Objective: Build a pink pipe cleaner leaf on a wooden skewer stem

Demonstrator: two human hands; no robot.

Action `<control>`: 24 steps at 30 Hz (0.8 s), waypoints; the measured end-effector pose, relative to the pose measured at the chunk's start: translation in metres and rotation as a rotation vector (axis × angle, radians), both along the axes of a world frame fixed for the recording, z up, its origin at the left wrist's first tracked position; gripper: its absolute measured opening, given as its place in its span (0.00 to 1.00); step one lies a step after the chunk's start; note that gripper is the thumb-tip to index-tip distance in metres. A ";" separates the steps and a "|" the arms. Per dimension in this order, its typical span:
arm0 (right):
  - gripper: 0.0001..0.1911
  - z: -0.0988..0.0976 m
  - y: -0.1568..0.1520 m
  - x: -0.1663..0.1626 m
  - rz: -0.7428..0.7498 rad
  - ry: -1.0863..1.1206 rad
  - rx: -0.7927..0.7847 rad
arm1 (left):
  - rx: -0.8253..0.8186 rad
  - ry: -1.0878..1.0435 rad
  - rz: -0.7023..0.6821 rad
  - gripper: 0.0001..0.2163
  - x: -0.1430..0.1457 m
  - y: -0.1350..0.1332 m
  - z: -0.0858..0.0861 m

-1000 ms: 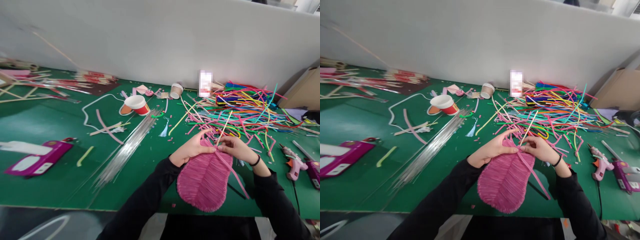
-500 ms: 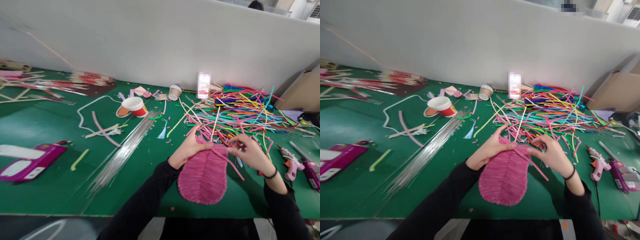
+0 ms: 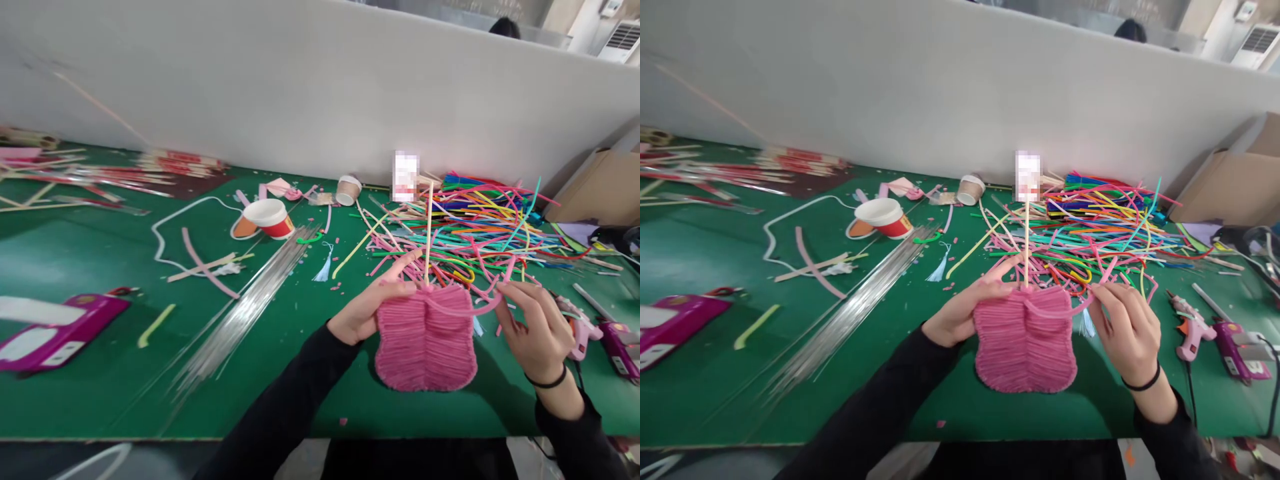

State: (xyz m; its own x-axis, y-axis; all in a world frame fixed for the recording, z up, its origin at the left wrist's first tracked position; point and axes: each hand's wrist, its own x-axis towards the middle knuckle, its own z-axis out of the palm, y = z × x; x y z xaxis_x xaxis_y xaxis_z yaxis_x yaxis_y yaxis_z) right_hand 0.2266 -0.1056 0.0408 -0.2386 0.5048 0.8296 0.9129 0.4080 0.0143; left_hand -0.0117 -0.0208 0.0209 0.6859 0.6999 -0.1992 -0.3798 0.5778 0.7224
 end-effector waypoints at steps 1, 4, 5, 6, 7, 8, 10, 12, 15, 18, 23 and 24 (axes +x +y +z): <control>0.15 0.003 -0.001 -0.002 0.021 0.007 0.037 | 0.027 0.010 -0.013 0.45 0.000 -0.003 0.003; 0.19 0.008 -0.008 -0.010 0.107 0.046 0.076 | 0.072 0.056 0.035 0.45 0.001 -0.010 0.014; 0.21 0.008 -0.010 -0.012 0.144 0.064 0.060 | 0.073 0.071 0.064 0.44 0.001 -0.012 0.016; 0.22 0.008 -0.013 -0.014 0.183 0.080 0.030 | 0.069 0.083 0.091 0.44 0.002 -0.014 0.018; 0.24 0.008 -0.015 -0.016 0.222 0.087 -0.007 | 0.061 0.091 0.110 0.43 0.003 -0.015 0.019; 0.24 0.008 -0.017 -0.018 0.259 0.085 -0.048 | 0.052 0.092 0.122 0.42 0.003 -0.016 0.019; 0.23 0.008 -0.019 -0.023 0.331 0.059 -0.126 | 0.031 0.078 0.125 0.42 0.004 -0.017 0.019; 0.20 0.010 -0.019 -0.028 0.393 0.029 -0.185 | 0.013 0.061 0.123 0.42 0.005 -0.018 0.018; 0.16 0.011 -0.018 -0.035 0.444 0.014 -0.215 | 0.001 0.068 0.140 0.42 0.005 -0.018 0.018; 0.15 0.008 -0.016 -0.038 0.457 0.024 -0.216 | 0.006 0.081 0.151 0.41 0.005 -0.018 0.018; 0.16 -0.001 -0.011 -0.035 0.438 0.051 -0.248 | 0.019 0.055 0.125 0.42 0.005 -0.018 0.018; 0.17 -0.001 -0.011 -0.034 0.424 0.059 -0.245 | 0.022 0.053 0.124 0.42 0.005 -0.018 0.018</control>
State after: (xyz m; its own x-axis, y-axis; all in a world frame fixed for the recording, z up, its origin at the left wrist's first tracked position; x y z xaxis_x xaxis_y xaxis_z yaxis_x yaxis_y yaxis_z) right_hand 0.1923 -0.1161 0.0397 -0.4216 0.5553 0.7169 0.6620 0.7287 -0.1752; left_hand -0.0064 -0.0386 0.0384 0.5827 0.7833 -0.2165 -0.4084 0.5126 0.7553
